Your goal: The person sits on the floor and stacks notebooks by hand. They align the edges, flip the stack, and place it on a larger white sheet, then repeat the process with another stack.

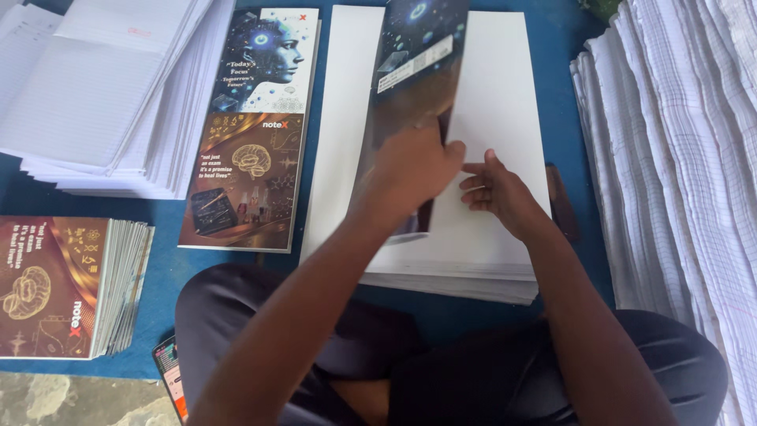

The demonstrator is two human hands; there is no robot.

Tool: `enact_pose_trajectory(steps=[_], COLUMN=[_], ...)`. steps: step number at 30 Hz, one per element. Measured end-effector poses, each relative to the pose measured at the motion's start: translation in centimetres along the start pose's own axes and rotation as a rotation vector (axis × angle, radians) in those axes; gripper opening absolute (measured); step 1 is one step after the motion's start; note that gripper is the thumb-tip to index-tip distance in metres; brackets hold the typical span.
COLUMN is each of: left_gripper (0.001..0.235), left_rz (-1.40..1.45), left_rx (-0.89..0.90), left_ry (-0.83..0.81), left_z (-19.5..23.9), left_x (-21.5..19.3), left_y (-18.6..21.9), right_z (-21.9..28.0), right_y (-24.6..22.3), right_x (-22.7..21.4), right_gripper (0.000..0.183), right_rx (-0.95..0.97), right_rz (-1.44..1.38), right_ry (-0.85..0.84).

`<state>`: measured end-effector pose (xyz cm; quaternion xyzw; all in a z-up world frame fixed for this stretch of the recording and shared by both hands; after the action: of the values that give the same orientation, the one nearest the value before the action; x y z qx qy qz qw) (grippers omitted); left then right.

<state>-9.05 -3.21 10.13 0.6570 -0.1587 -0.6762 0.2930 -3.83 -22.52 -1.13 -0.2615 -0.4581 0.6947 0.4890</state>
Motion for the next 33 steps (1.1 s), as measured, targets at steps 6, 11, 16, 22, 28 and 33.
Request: enact_pose_trajectory(steps=[6,11,16,22,28,33], left_gripper=[0.038,0.033,0.033,0.04,0.042,0.038], left_rz=[-0.176,-0.227,-0.269,-0.239,-0.032,0.14], left_rx=[0.003,0.014,-0.024,-0.12,-0.114,-0.153], left_ry=[0.141,0.28,0.37,0.411,0.497,0.463], left_z=[0.1,-0.1,-0.6,-0.4,-0.1,1.0], left_x=[-4.7,-7.7,-10.4,-12.3,-11.8,-11.5], left_y=[-2.6,-7.4,-13.3,-20.5,-28.0,-33.3], right_z=[0.2,0.3,0.0,-0.6,-1.0,-0.9], right_y=[0.2,0.3,0.8,1.7,2.2,2.2], right_x=[0.1,0.2,0.0,-0.6,-1.2,-1.0], right_gripper=[0.079,0.079,0.075,0.074,0.07,0.066], right_rx=[-0.003,-0.01,-0.006,-0.035,-0.056,-0.067], right_rz=[0.071,0.105,0.119,0.106,0.024,0.053], right_ry=[0.004,0.009,0.022,0.004,-0.01,-0.002])
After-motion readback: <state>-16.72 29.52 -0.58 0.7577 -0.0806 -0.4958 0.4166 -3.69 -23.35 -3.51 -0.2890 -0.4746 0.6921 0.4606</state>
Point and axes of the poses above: each hand's wrist, its own z-axis away from the middle knuckle, its own x-axis out of the palm, y = z × x, the point moved 3 cm from there along -z, towards the middle knuckle, and after that the axes turned 9 degrees about -z, right-handed, at the moved point
